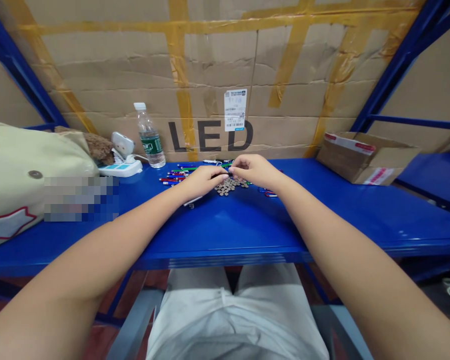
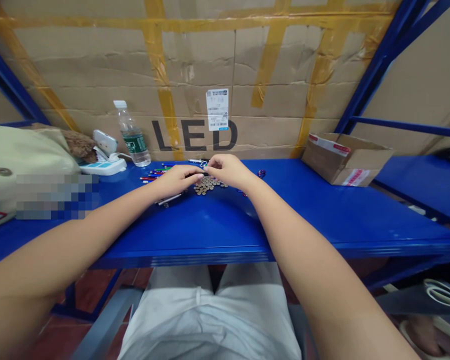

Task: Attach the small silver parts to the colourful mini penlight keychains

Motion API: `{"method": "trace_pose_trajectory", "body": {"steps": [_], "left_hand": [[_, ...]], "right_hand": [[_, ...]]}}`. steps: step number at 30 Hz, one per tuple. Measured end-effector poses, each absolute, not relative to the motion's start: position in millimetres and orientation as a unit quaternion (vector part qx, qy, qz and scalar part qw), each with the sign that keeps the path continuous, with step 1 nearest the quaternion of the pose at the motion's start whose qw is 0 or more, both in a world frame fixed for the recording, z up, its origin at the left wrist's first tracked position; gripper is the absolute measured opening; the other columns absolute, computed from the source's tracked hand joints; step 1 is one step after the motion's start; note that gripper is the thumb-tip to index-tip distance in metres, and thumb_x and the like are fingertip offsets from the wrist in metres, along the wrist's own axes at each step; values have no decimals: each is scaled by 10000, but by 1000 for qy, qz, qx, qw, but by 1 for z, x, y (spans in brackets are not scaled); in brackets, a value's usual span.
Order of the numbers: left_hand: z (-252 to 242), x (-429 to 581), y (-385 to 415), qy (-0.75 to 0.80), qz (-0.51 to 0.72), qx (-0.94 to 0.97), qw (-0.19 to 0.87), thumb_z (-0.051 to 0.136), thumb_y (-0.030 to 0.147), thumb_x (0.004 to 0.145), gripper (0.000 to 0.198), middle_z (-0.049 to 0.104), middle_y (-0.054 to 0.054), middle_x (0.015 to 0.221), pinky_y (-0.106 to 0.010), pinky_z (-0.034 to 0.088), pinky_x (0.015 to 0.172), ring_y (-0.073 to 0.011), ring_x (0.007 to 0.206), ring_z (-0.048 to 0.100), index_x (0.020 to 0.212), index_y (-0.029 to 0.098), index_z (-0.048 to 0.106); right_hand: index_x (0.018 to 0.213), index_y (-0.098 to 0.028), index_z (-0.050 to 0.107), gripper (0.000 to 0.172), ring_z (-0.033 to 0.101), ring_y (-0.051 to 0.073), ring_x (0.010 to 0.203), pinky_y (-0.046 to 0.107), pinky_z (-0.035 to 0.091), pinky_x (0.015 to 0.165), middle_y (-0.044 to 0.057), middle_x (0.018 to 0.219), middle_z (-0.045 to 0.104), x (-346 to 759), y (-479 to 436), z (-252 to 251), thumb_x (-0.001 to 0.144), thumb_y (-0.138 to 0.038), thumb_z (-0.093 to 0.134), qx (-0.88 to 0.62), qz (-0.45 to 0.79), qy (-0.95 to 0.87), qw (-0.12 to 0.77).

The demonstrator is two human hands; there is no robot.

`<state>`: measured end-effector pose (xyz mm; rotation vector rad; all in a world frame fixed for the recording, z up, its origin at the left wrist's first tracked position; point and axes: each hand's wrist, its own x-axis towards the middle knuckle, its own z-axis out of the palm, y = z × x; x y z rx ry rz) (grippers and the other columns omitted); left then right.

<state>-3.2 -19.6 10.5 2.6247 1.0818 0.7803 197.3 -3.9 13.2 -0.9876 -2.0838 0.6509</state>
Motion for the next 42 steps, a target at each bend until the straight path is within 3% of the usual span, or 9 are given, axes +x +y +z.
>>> {"method": "trace_pose_trajectory", "body": {"steps": [6,16,23,27,32,37,42], "left_hand": [[10,-4,-19,377,271,882,77,472,307,889,249,695,-34,951,-287,426,766,-177,864,604,979,183,668],[8,-4,-20,382,282,872,117,458,347,891,296,695,-26,959,-297,443,794,-175,855,606,1031,194,668],[8,-8,-15,379,281,873,125,438,350,899,301,689,-31,914,-301,443,777,-170,823,600,992,179,667],[9,-10,-17,375,274,876,130,441,331,898,279,690,-23,874,-287,439,753,-160,797,602,955,182,669],[8,-10,-18,381,286,870,123,445,322,899,278,694,-28,850,-285,441,725,-160,772,605,970,179,673],[3,-7,-16,369,333,866,52,466,329,903,268,697,-54,1008,-297,436,806,-183,907,613,1009,194,673],[1,-8,-17,372,321,866,-89,446,342,926,293,696,-89,1018,-328,402,795,-208,932,611,1064,187,654]], "right_hand": [[745,-157,599,184,645,141,617,266,528,577,58,696,685,201,0,13,739,-306,707,-418,317,-759,386],[628,-170,553,261,579,101,480,206,459,476,-5,500,595,192,-8,12,700,-321,753,-437,386,-706,403],[702,-154,633,100,633,97,600,237,564,644,15,635,658,193,-8,12,729,-171,728,-403,511,-644,403],[696,-152,635,86,637,103,597,270,575,685,19,625,663,193,-10,14,758,-137,692,-409,480,-674,385],[672,-148,600,132,624,106,561,266,573,631,14,574,642,185,-13,13,788,-107,650,-412,419,-705,396],[691,-157,573,136,630,108,553,269,571,613,12,605,646,180,-13,13,807,-113,630,-403,445,-678,425],[692,-159,567,147,624,101,553,278,569,644,11,621,640,180,-12,12,829,-136,615,-392,479,-660,426]]}}
